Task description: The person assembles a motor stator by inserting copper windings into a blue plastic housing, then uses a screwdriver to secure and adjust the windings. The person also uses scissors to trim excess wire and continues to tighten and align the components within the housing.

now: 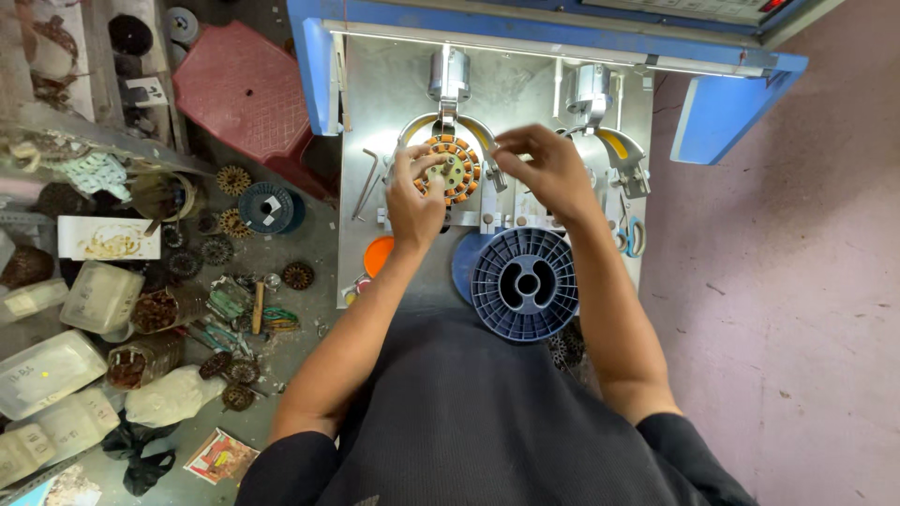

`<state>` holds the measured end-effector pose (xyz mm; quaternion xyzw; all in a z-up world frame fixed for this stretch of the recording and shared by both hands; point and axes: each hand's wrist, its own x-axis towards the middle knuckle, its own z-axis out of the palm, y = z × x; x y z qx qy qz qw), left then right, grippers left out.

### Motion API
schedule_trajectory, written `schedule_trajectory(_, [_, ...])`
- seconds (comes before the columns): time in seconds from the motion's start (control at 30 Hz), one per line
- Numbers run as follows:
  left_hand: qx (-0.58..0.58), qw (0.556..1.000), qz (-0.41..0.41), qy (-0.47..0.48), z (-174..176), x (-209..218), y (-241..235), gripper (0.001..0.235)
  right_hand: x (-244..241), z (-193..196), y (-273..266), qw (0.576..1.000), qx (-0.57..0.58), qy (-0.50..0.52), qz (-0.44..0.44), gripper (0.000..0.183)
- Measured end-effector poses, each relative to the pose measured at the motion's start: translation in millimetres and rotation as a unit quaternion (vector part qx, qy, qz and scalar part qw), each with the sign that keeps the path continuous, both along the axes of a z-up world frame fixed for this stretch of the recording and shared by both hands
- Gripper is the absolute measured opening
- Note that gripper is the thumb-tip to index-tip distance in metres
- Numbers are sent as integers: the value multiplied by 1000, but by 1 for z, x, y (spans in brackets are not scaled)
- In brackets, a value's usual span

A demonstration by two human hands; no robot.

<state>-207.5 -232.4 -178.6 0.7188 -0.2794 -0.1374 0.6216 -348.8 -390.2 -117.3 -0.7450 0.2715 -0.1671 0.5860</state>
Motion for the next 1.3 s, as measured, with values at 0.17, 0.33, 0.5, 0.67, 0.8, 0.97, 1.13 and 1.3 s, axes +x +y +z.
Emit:
schedule_trajectory(0.17, [35,998,-19,-56,-18,-20,23,42,105,-28,-21,966,258,-7,25,39])
schedule_trajectory(0.33, [10,994,-84,73,-19,-13,31,56,50,-3,31,992,117,12,-51,19])
schedule_trajectory(0.5, [-126,861,-300,391,-2,-3,46,69,-37,12,92,977,-168,55,118,17])
schedule_trajectory(0.67, [-54,859,-353,368,30,-24,71,69,-36,2,87,990,-137,3,-41,18])
schedule_trajectory(0.8, [112,928,-347,75,48,-25,80,53,-20,2,70,968,-250,-23,0,21])
schedule_trajectory(0.97, [43,919,-355,-168,61,-23,85,34,-19,19,61,886,-427,-8,181,22])
schedule_trajectory(1.13, [64,921,-352,-156,71,-29,84,29,-69,63,78,896,-401,51,182,21])
schedule_trajectory(1.3, [-4,914,-381,-142,69,-56,73,17,-78,63,107,887,-426,63,166,17])
